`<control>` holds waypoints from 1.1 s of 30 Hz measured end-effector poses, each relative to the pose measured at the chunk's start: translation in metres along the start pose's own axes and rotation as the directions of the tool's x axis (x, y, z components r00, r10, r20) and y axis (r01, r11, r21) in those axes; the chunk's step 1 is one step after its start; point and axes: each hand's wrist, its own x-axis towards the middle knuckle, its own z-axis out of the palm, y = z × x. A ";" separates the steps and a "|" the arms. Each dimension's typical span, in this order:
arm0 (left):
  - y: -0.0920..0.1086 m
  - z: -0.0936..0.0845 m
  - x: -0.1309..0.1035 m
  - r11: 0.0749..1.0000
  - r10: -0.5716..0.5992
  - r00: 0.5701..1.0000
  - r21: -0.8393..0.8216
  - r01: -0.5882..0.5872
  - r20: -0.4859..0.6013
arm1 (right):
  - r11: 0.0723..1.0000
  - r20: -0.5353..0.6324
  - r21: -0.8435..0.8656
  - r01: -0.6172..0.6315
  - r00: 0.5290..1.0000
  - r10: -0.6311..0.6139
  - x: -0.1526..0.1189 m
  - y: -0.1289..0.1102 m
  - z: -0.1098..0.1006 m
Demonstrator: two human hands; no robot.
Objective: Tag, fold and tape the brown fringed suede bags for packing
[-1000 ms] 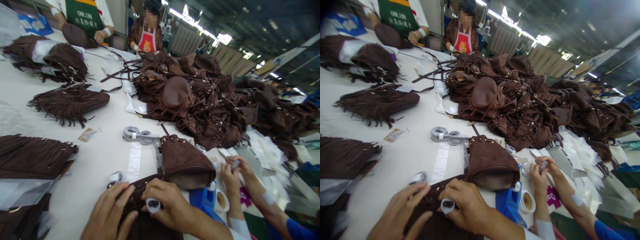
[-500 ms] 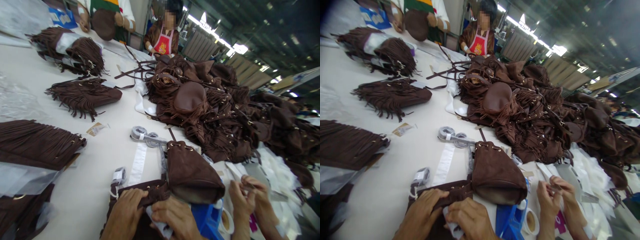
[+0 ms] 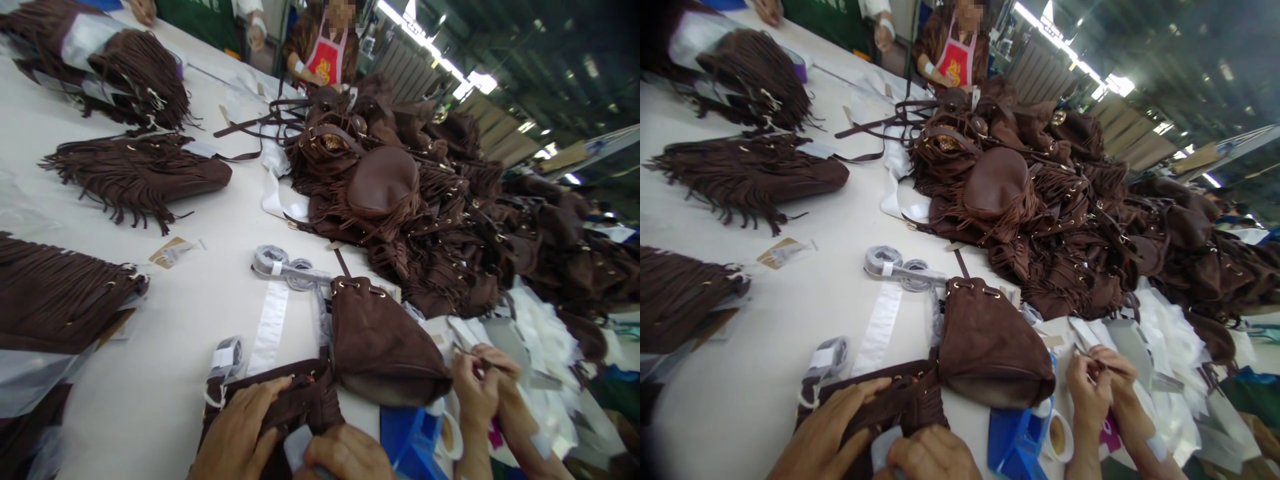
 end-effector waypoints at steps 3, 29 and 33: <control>0.003 -0.008 -0.002 0.996 -0.077 0.995 -0.039 0.080 0.069 | 0.987 -0.042 -0.123 -0.101 0.994 0.097 -0.030 0.027 -0.004; 0.020 -0.001 0.041 0.809 -0.282 0.862 -0.379 0.450 0.421 | 0.972 0.349 -0.226 0.057 0.937 0.026 0.005 0.001 -0.012; 0.017 0.001 0.039 0.812 -0.299 0.855 -0.357 0.461 0.425 | 0.967 0.281 -0.253 0.035 0.959 0.038 -0.003 0.007 -0.012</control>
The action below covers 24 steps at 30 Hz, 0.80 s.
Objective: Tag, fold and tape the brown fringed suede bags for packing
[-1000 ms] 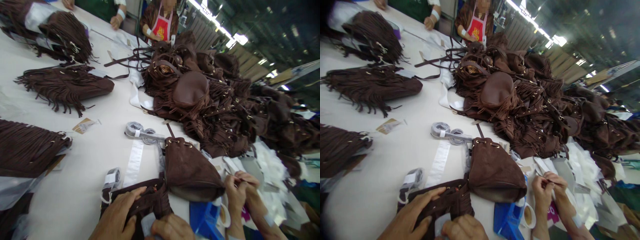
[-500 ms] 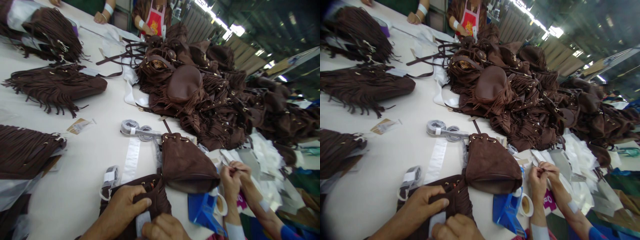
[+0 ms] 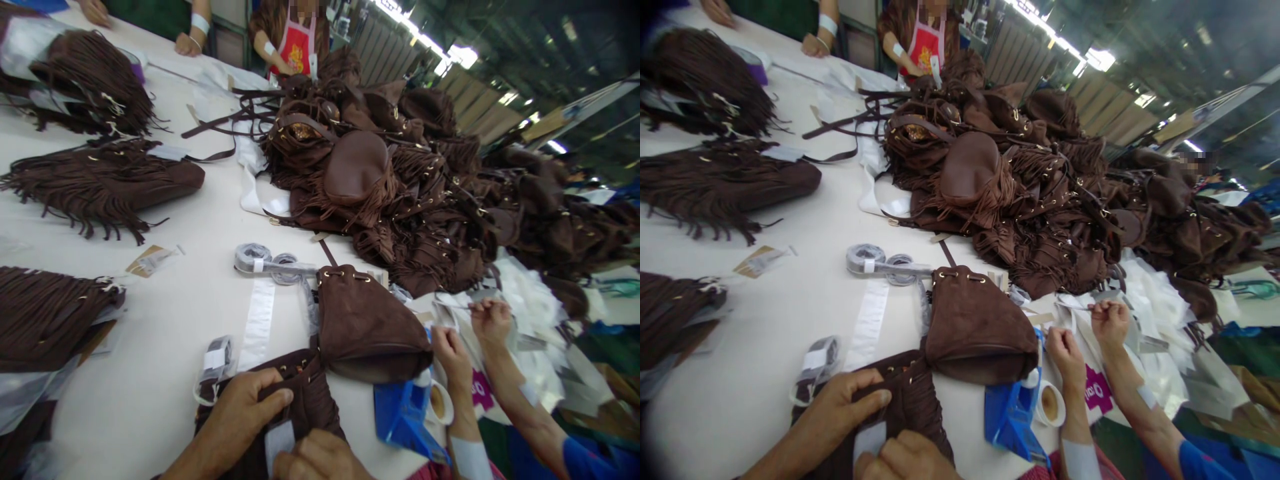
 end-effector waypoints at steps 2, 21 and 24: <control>-0.001 0.000 0.001 1.000 -0.002 1.000 0.007 0.002 -0.004 | 1.000 -0.055 -0.007 -0.025 0.998 0.025 -0.009 0.004 0.007; -0.007 -0.036 -0.035 0.792 0.413 0.893 0.555 -0.255 -0.178 | 0.979 -0.142 0.201 -0.037 0.988 0.067 0.094 -0.152 0.049; -0.021 -0.051 -0.054 0.585 0.607 0.769 0.768 -0.261 -0.201 | 0.960 -0.007 0.275 -0.059 0.998 0.063 0.123 -0.156 0.044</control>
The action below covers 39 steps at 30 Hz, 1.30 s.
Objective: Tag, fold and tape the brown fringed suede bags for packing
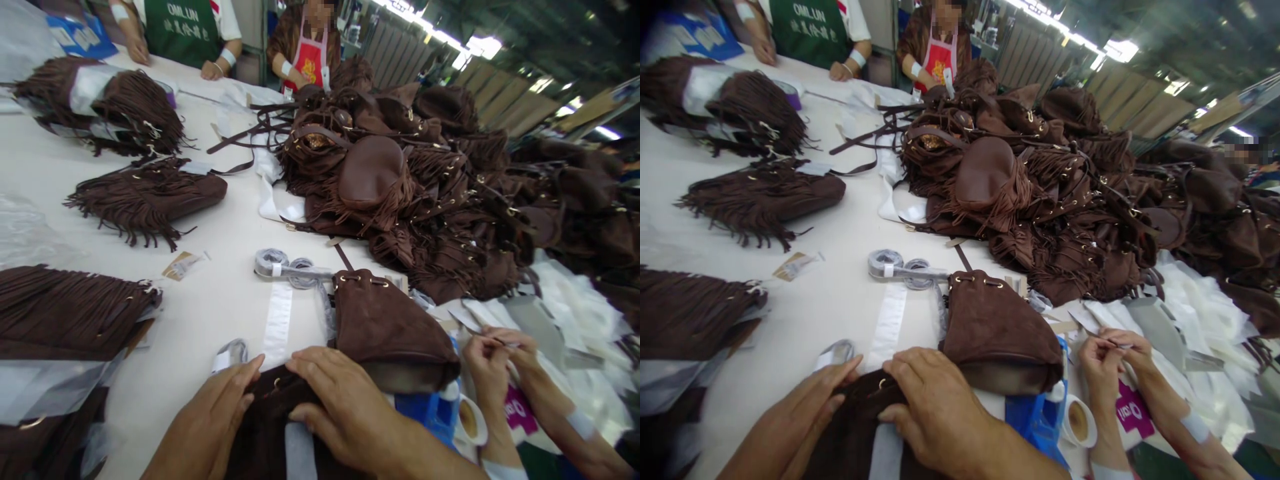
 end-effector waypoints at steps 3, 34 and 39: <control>-0.014 -0.012 -0.024 0.987 0.025 0.994 0.163 -0.006 -0.111 | 0.997 0.229 0.068 -0.037 0.973 0.020 0.027 0.003 -0.004; -0.027 -0.033 0.004 0.536 -0.137 0.823 -0.657 0.530 0.552 | 0.868 0.599 0.455 -0.199 0.790 -0.133 0.073 0.021 0.021; -0.033 -0.030 0.003 0.634 -0.139 0.820 -0.586 0.504 0.555 | 0.900 0.597 0.392 -0.192 0.797 -0.090 0.071 0.020 0.016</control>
